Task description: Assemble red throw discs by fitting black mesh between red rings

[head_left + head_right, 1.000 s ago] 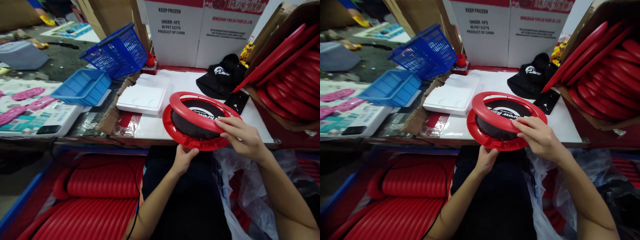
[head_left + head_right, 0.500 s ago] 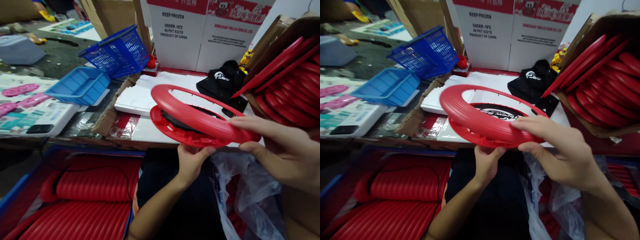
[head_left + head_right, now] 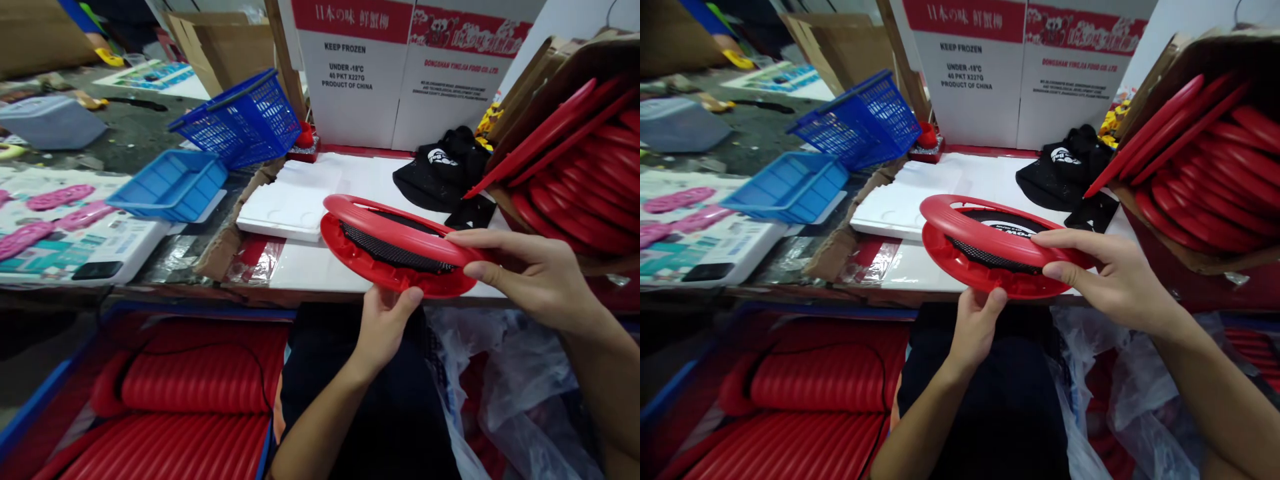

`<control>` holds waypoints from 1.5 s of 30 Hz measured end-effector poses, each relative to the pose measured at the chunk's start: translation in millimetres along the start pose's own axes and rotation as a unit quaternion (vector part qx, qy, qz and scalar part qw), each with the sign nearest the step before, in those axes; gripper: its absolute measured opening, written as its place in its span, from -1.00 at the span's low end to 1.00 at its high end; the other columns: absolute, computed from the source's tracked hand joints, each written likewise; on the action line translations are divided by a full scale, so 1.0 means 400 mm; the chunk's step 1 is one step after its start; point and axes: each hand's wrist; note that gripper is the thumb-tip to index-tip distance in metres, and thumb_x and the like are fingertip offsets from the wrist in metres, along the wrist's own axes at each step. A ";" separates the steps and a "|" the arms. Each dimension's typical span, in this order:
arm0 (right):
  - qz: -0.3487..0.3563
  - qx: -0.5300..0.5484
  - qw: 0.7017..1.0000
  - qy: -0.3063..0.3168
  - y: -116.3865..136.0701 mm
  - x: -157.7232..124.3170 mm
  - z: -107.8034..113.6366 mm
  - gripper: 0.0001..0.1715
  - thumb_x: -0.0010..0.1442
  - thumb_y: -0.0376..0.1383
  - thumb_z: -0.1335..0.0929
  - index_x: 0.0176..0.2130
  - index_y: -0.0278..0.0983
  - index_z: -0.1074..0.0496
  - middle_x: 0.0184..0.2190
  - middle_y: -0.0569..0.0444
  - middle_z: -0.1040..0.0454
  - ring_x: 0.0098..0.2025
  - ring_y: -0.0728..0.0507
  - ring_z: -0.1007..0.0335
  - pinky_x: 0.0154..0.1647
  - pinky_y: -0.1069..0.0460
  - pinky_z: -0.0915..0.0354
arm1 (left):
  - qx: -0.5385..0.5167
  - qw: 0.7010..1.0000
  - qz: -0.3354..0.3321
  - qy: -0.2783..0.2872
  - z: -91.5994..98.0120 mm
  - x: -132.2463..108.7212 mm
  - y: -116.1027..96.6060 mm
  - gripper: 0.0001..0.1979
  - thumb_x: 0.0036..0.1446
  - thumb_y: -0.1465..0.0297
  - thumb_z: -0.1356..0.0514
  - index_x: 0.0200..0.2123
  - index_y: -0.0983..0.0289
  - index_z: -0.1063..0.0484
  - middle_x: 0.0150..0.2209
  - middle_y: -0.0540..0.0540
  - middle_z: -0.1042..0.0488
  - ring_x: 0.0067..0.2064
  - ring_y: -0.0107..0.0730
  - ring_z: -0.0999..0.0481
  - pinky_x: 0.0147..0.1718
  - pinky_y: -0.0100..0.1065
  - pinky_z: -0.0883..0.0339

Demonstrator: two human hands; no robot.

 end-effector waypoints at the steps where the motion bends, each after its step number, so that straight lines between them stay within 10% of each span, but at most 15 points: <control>1: 0.000 -0.001 1.000 -0.004 0.005 0.001 -0.003 -0.62 0.31 -0.24 -0.52 0.11 -0.08 -0.64 0.03 0.07 -0.70 0.02 -0.20 -0.67 0.08 -0.04 -0.57 | -0.006 1.000 -0.013 -0.017 -0.006 0.000 0.000 -0.64 0.22 0.16 -0.47 -0.10 0.32 -0.64 -0.09 0.18 -0.71 -0.02 -0.15 -0.70 0.09 -0.18 -0.54; 13: 0.019 -0.069 0.971 0.226 0.064 0.042 0.033 -0.31 0.39 -0.19 -0.43 0.43 -0.10 -0.34 0.36 -0.02 -0.46 0.34 -0.32 -0.47 0.33 -0.20 -0.46 | -0.045 0.999 -0.023 -0.005 0.003 -0.020 -0.004 -0.60 0.27 0.06 -0.40 -0.08 0.29 -0.66 -0.10 0.15 -0.71 -0.08 -0.23 -0.69 0.08 -0.20 -0.54; 19: 0.022 -0.075 0.978 0.193 0.016 0.009 0.059 -0.39 0.35 -0.22 -0.48 0.34 -0.05 -0.45 0.19 0.03 -0.62 0.16 -0.28 -0.61 0.14 -0.11 -0.58 | -0.050 0.998 -0.026 -0.021 0.003 -0.023 -0.027 -0.56 0.23 0.04 -0.43 -0.08 0.30 -0.67 -0.13 0.16 -0.71 -0.09 -0.22 -0.69 0.04 -0.22 -0.56; 28: 0.114 -0.042 0.988 0.096 0.048 -0.034 0.033 -0.36 0.33 -0.39 -0.47 0.31 0.06 -0.50 0.20 0.12 -0.61 0.22 -0.30 -0.58 0.37 -0.23 -0.46 | -0.064 0.997 -0.027 -0.040 -0.024 -0.038 -0.063 -0.52 0.18 -0.03 -0.44 -0.17 0.30 -0.66 -0.19 0.17 -0.71 -0.10 -0.16 -0.71 0.04 -0.17 -0.59; 45: 0.102 0.008 0.989 0.108 0.051 -0.039 0.011 -0.38 0.33 -0.40 -0.47 0.29 0.03 -0.52 0.18 0.02 -0.62 0.14 -0.24 -0.62 0.14 -0.08 -0.57 | -0.015 0.998 -0.032 -0.045 -0.006 -0.062 -0.052 -0.55 0.17 0.02 -0.45 -0.20 0.33 -0.68 -0.33 0.11 -0.66 -0.32 -0.34 -0.61 -0.20 -0.35 -0.54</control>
Point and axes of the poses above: each hand's wrist, its own x-axis towards the middle knuckle, its own z-axis out of the back of the hand, y = z × x
